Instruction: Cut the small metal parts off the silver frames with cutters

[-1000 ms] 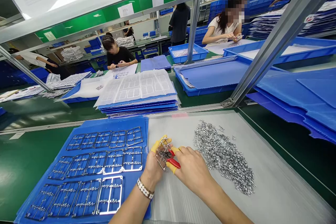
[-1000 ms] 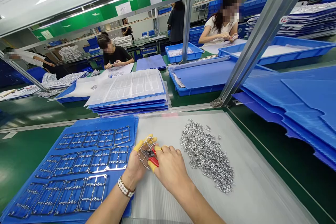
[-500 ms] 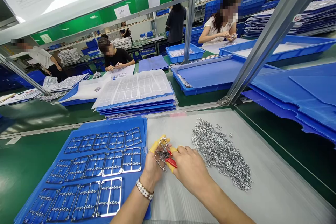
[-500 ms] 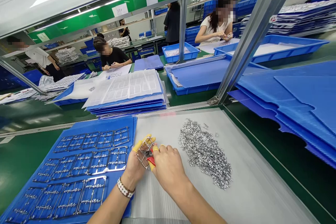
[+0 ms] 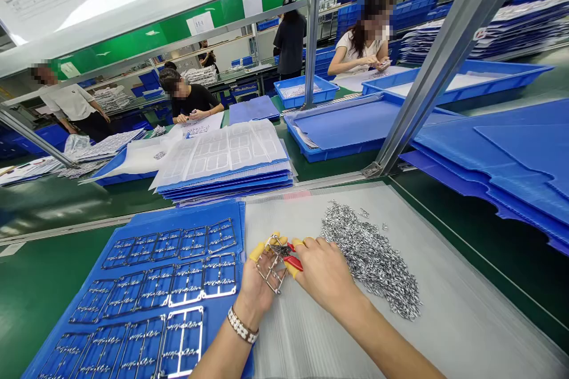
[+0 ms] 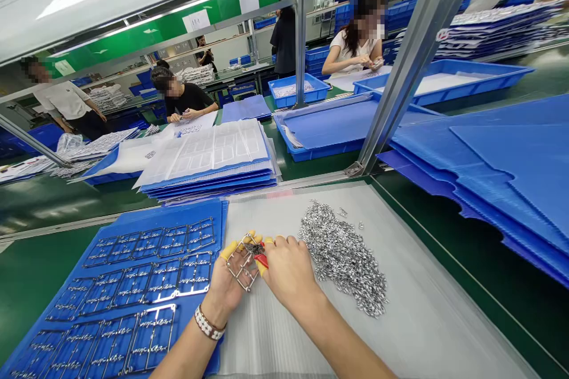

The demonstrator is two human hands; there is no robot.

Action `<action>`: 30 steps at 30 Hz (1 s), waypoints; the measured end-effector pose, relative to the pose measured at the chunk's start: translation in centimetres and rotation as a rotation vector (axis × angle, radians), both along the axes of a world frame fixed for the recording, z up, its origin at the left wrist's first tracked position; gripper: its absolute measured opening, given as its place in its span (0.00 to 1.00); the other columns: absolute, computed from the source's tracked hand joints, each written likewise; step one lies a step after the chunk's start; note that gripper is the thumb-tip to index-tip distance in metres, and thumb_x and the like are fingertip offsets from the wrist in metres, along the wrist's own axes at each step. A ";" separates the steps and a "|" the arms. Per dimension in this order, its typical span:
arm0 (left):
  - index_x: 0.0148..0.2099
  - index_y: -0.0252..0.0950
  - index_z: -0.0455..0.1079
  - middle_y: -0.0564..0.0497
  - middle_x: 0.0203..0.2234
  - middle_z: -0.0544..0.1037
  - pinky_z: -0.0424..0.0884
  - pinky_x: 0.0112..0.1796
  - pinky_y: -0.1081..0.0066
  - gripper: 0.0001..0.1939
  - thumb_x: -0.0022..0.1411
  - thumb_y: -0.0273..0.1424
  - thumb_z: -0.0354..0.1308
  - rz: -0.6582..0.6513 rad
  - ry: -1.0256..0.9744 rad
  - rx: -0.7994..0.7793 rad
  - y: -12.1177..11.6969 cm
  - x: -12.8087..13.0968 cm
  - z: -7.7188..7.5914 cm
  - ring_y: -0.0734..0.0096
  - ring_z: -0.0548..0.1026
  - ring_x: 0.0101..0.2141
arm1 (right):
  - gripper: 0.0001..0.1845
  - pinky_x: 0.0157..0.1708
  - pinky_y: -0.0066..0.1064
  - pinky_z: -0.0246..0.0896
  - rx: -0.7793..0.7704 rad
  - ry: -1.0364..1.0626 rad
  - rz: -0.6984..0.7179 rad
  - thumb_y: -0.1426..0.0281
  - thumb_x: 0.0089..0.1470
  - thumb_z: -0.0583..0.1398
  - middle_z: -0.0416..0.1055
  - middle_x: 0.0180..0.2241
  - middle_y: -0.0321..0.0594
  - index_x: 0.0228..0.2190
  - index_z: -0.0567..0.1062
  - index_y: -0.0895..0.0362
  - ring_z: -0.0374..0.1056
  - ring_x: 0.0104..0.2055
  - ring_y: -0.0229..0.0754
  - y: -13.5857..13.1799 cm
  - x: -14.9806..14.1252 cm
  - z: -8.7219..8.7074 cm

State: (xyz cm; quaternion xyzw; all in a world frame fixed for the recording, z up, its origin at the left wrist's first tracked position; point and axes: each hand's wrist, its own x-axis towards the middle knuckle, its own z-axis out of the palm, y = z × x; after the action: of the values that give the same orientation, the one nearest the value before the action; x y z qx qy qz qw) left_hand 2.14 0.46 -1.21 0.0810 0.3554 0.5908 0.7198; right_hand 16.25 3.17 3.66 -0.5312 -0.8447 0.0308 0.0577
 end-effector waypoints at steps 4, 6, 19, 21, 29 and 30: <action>0.50 0.35 0.74 0.44 0.49 0.76 0.70 0.38 0.69 0.17 0.61 0.36 0.55 0.013 0.055 -0.010 0.0 0.1 0.0 0.63 0.74 0.45 | 0.12 0.38 0.38 0.57 -0.005 0.006 0.004 0.63 0.55 0.60 0.75 0.36 0.45 0.40 0.75 0.55 0.70 0.41 0.51 0.1 0.0 -0.1; 0.50 0.36 0.74 0.45 0.48 0.76 0.70 0.38 0.70 0.18 0.60 0.36 0.56 0.022 0.097 -0.001 -0.1 0.2 -0.1 0.63 0.74 0.45 | 0.12 0.37 0.38 0.57 -0.004 0.002 0.007 0.64 0.55 0.60 0.75 0.36 0.45 0.40 0.75 0.55 0.70 0.40 0.50 0.1 0.0 -0.1; 0.50 0.33 0.74 0.40 0.51 0.74 0.72 0.41 0.63 0.18 0.62 0.37 0.54 -0.018 0.069 0.032 -0.3 0.2 0.1 0.56 0.71 0.50 | 0.11 0.36 0.39 0.55 0.006 -0.016 -0.016 0.66 0.52 0.63 0.74 0.35 0.43 0.38 0.75 0.55 0.69 0.39 0.51 -0.4 0.8 0.1; 0.50 0.33 0.74 0.40 0.52 0.74 0.73 0.41 0.61 0.17 0.62 0.36 0.53 -0.014 0.011 0.020 -0.2 -0.1 0.2 0.56 0.73 0.48 | 0.14 0.38 0.40 0.54 0.030 0.000 -0.021 0.65 0.52 0.63 0.74 0.36 0.43 0.41 0.75 0.55 0.68 0.41 0.52 -0.5 1.2 -0.2; 0.51 0.33 0.71 0.40 0.53 0.72 0.74 0.41 0.53 0.19 0.64 0.36 0.50 -0.017 -0.117 0.044 0.1 -0.6 0.3 0.50 0.71 0.51 | 0.11 0.38 0.38 0.51 0.016 -0.004 -0.019 0.64 0.55 0.59 0.74 0.36 0.43 0.39 0.75 0.55 0.66 0.41 0.50 -1.4 2.0 -1.4; 0.51 0.33 0.71 0.40 0.53 0.72 0.74 0.40 0.54 0.18 0.64 0.36 0.49 -0.016 -0.113 0.049 0.0 -0.5 0.4 0.50 0.71 0.51 | 0.11 0.38 0.38 0.52 0.011 -0.002 -0.023 0.64 0.55 0.59 0.74 0.36 0.43 0.39 0.75 0.55 0.66 0.41 0.50 -1.4 2.0 -1.5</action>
State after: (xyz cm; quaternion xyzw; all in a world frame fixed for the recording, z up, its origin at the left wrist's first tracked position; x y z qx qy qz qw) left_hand 1.63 0.49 -0.84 0.0679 0.2988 0.5971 0.7413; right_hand 18.22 1.75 2.16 -0.5406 -0.8388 0.0250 0.0600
